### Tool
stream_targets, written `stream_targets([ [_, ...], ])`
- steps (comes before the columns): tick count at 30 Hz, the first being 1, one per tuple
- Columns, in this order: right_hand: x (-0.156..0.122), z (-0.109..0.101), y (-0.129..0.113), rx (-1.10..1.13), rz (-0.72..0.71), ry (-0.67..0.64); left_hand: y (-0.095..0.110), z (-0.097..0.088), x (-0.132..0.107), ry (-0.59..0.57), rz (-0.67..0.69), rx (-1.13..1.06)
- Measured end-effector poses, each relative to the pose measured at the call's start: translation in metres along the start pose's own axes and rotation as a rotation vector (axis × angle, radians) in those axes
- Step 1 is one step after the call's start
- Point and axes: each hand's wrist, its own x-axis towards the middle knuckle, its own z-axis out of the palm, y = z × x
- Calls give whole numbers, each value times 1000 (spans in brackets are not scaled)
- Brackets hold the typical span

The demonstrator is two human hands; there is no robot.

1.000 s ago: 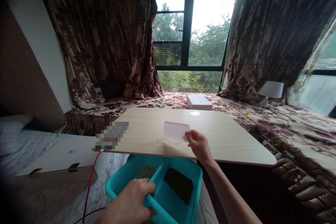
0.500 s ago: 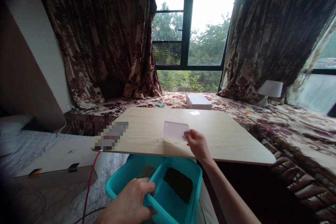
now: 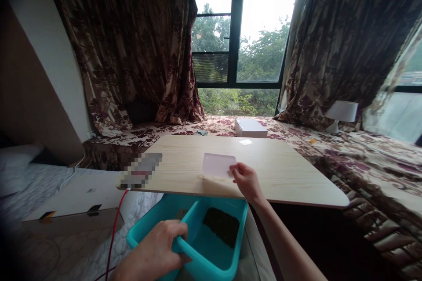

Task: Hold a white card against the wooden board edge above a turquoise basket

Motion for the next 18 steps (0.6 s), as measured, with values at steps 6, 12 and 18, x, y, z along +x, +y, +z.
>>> stream_targets([
  [6,3,10,6,24,11,-7,-2,-5,-1,26,12,-10],
  [12,5,11,9,49,45,-32,-2,-7,1,20,8,4],
  [18,4,11,1,59,94,-74,-3,-10,-1,10,5,-2],
])
